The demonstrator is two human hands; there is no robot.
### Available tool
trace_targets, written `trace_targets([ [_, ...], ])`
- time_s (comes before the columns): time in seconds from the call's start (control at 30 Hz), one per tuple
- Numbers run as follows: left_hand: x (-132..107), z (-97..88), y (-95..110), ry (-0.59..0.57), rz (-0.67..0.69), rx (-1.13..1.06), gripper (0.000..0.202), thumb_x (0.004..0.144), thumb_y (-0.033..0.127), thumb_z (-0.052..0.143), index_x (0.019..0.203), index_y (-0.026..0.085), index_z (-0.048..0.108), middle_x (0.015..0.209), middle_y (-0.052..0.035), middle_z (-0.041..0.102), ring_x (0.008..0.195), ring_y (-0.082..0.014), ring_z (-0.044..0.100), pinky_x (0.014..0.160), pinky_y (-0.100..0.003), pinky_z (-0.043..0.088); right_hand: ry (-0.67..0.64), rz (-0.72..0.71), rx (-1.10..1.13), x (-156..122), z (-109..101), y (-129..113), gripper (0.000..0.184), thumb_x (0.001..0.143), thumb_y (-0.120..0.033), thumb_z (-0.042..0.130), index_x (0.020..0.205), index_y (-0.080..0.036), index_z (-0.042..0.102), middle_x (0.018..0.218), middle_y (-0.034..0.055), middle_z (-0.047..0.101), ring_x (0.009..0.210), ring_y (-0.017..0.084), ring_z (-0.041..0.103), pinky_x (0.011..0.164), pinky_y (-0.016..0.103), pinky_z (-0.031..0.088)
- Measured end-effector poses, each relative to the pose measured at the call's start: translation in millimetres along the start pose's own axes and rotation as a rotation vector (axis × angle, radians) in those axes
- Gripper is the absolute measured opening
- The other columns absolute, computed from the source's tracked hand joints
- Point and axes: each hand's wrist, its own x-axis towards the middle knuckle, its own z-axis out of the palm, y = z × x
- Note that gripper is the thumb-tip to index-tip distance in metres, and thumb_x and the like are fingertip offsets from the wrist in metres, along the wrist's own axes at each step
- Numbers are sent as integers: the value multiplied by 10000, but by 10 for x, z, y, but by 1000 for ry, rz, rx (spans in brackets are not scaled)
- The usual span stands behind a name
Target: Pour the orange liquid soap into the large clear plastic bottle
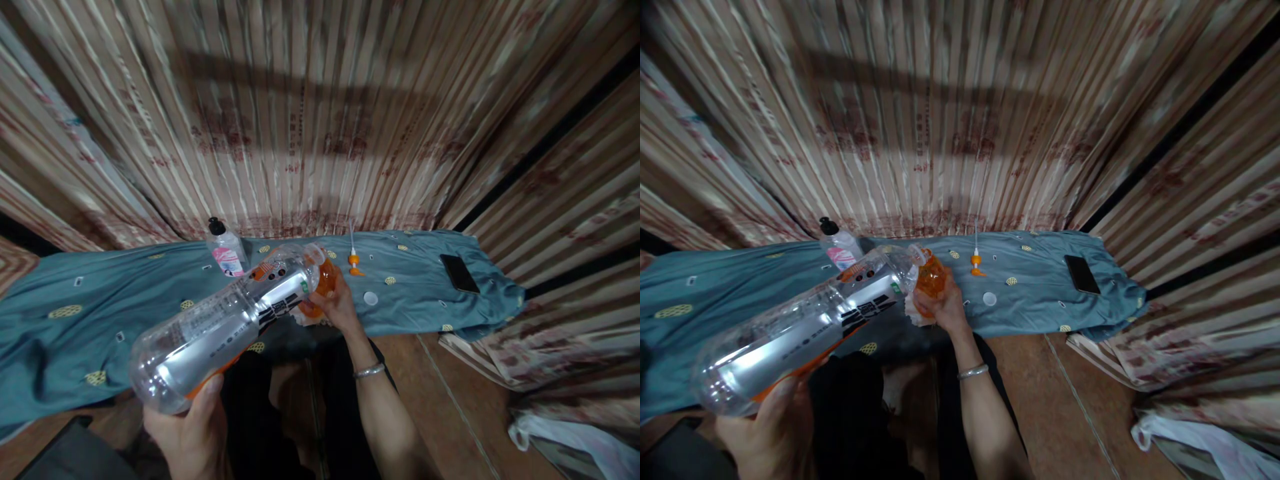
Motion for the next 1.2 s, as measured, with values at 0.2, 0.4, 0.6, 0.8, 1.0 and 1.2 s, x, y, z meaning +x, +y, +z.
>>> trace_targets([
  [0.2,-12,4,8,11,-9,-7,526,513,316,1003,960,235,739,1029,-5,757,877,-220,700,1080,-521,613,-1,6,-6,1,-4,-9,694,691,-391,955,1304,-279,650,1127,44,855,1116,305,836,1019,459,698],
  [0.4,0,26,20,18,4,12,608,493,338,983,1042,257,734,1034,5,758,849,-209,680,1005,-475,642,-1,-8,-29,1,-13,-8,667,681,-390,960,1268,-280,663,1089,34,852,1064,295,831,1005,455,694],
  [0.6,-14,33,45,9,8,5,584,490,324,979,1012,257,726,1010,13,742,825,-187,652,893,-383,635,2,-13,-29,-2,-11,-1,696,691,-391,959,1303,-277,647,1166,51,842,1090,288,823,1027,456,684],
  [0.8,-14,34,33,27,41,10,661,460,339,1007,1049,250,721,920,30,705,819,-193,645,866,-383,630,-6,1,34,12,-2,9,810,638,-410,999,1345,-264,631,1272,83,839,1171,310,825,1077,474,678],
  [1.0,-20,-7,12,23,41,20,735,446,452,1068,1048,238,705,981,9,712,798,-180,624,876,-388,625,-27,-8,15,11,-11,9,712,692,-380,971,1315,-273,643,1251,76,853,1142,307,836,1042,476,702],
  [1.2,-43,-7,38,2,36,12,792,473,491,1092,1128,258,713,1045,-5,715,894,-215,656,989,-431,619,-12,-15,-34,15,-28,38,746,688,-403,972,1340,-268,636,1254,86,842,1141,322,825,1039,510,697],
])
